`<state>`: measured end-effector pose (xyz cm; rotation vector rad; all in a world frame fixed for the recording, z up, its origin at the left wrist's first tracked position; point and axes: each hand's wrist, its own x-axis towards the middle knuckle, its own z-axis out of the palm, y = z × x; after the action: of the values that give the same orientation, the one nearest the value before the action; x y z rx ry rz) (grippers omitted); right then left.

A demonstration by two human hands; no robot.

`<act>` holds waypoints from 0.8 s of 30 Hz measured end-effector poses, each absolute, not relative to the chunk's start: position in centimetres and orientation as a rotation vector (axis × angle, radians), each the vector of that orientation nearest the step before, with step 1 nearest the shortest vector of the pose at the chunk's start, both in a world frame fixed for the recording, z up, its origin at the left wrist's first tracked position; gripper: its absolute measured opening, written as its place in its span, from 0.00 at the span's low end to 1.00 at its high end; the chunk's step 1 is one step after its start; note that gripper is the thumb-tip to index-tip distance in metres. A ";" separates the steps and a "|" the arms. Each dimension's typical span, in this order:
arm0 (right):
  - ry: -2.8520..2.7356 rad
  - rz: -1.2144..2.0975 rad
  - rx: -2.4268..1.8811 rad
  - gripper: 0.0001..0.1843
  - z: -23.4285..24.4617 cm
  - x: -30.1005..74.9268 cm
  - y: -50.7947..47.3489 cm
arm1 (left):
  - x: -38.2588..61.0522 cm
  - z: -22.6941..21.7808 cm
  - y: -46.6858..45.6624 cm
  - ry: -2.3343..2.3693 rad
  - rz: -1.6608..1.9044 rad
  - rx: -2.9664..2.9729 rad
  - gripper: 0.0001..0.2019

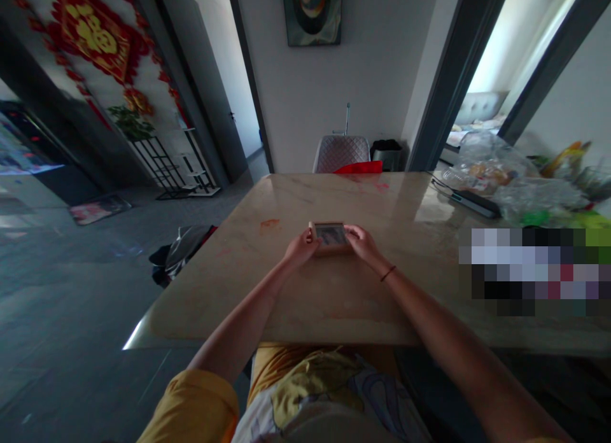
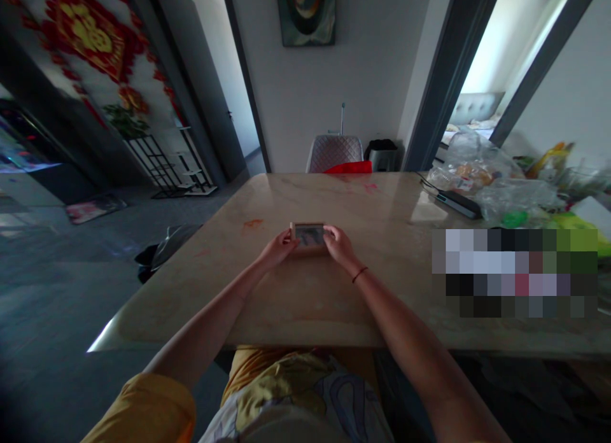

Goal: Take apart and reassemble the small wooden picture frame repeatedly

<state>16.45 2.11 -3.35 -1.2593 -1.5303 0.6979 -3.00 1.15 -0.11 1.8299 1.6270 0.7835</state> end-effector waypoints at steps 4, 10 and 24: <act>-1.616 0.631 -1.279 0.14 -3.8 16.4 2.0 | -3.2 0.7 0.4 1.813 0.618 2.097 0.17; -1.722 0.579 -1.191 0.17 -2.3 16.5 1.2 | -3.5 1.7 0.2 1.851 0.710 2.134 0.18; -1.310 1.664 -1.266 0.38 0.7 18.9 0.5 | -4.5 2.6 0.8 1.256 0.407 1.342 0.35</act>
<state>18.90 0.45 0.70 -1.2661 -1.3101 1.6638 -4.53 0.80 2.57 1.3424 1.2564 0.4069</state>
